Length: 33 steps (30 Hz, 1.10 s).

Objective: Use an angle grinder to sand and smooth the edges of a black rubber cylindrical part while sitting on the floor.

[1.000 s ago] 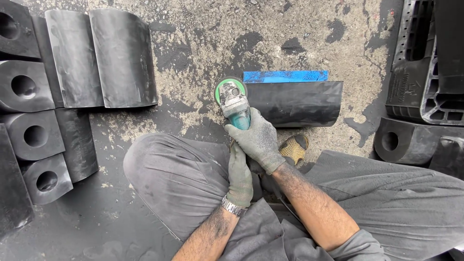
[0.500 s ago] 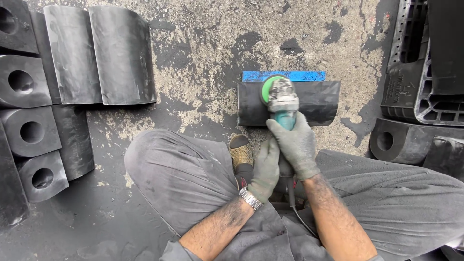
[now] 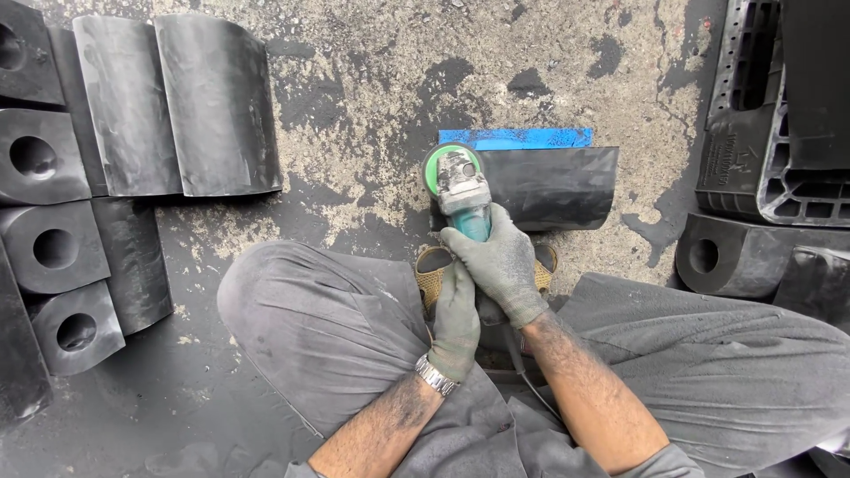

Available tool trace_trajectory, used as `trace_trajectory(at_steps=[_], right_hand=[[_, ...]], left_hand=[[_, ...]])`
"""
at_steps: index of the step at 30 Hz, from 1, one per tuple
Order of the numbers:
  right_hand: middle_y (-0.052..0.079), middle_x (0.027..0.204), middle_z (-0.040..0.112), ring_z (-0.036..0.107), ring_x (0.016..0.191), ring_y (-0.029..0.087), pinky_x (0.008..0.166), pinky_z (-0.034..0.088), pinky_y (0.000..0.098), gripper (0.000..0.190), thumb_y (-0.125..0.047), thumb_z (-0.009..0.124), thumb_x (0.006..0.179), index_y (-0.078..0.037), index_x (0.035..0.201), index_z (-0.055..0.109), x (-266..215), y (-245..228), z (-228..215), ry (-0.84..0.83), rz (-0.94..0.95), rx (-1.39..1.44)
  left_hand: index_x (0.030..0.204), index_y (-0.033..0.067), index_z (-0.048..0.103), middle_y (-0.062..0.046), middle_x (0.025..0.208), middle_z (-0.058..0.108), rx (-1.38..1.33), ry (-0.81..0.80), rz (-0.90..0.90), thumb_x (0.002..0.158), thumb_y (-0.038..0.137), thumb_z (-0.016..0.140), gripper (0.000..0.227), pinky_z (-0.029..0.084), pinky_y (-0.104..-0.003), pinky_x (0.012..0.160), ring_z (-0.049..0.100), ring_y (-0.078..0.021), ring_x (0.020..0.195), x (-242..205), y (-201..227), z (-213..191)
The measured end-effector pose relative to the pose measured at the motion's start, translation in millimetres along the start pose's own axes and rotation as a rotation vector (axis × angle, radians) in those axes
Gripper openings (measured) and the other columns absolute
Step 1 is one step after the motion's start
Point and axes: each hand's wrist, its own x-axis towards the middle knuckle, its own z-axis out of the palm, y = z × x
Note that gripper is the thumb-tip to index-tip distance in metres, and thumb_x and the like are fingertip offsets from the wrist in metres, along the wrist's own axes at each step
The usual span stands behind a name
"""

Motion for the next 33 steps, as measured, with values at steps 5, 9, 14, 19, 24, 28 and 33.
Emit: trace_trajectory(at_steps=[5,9,14,19,24,28,33], right_hand=[[0.014,0.1,0.076,0.075,0.09,0.026,0.08,0.059,0.0417,0.06,-0.045,0.082,0.076,-0.008,0.12,0.064,1,19,-25,0.126,0.053,-0.017],[0.01,0.1,0.074,0.074,0.088,0.02,0.076,0.061,0.039,0.05,-0.042,0.079,0.082,-0.007,0.115,0.065,3,44,-53,0.157,0.153,0.124],[0.009,0.096,0.074,0.072,0.084,0.018,0.074,0.06,0.0378,0.046,-0.038,0.079,0.082,-0.005,0.112,0.067,7,62,-72,0.291,0.127,0.224],[0.01,0.097,0.073,0.073,0.085,0.019,0.073,0.061,0.0388,0.05,-0.042,0.08,0.081,-0.005,0.113,0.064,10,57,-66,0.255,0.145,0.165],[0.014,0.094,0.075,0.073,0.087,0.024,0.08,0.057,0.0434,0.056,-0.045,0.084,0.076,-0.008,0.114,0.066,7,34,-46,0.162,0.082,-0.013],[0.012,0.093,0.075,0.074,0.086,0.022,0.076,0.059,0.0415,0.054,-0.044,0.082,0.078,-0.008,0.114,0.065,5,41,-54,0.117,0.07,0.042],[0.009,0.095,0.075,0.074,0.084,0.018,0.073,0.06,0.0356,0.046,-0.04,0.081,0.081,-0.006,0.11,0.068,6,70,-85,0.279,0.157,0.212]], left_hand=[[0.134,0.0015,0.056,-0.014,0.11,0.067,0.067,-0.088,0.025,0.11,0.036,0.041,0.044,0.053,-0.031,0.089,0.065,-0.0228,0.102,-1,20,26],[0.127,0.0028,0.061,-0.013,0.098,0.07,0.03,-0.182,-0.136,0.109,0.039,0.044,0.044,0.055,-0.038,0.079,0.068,-0.0251,0.089,-2,41,61],[0.129,0.0055,0.062,-0.014,0.099,0.071,0.103,-0.224,-0.095,0.109,0.041,0.045,0.044,0.055,-0.039,0.08,0.069,-0.0264,0.091,1,57,89],[0.134,0.0054,0.06,-0.016,0.11,0.07,0.008,-0.281,-0.112,0.111,0.034,0.045,0.039,0.054,-0.037,0.086,0.067,-0.0283,0.101,3,38,75],[0.141,0.0022,0.05,-0.016,0.121,0.064,0.76,-0.164,0.51,0.114,0.014,0.032,0.034,0.053,-0.031,0.089,0.065,-0.027,0.104,10,-47,39],[0.136,0.0025,0.052,-0.014,0.112,0.064,0.458,-0.151,0.269,0.116,0.019,0.036,0.031,0.054,-0.03,0.088,0.065,-0.0231,0.102,1,-2,56],[0.127,0.0026,0.06,-0.011,0.101,0.066,-0.074,-0.317,-0.144,0.112,0.035,0.046,0.038,0.053,-0.037,0.082,0.063,-0.024,0.093,0,36,94]])
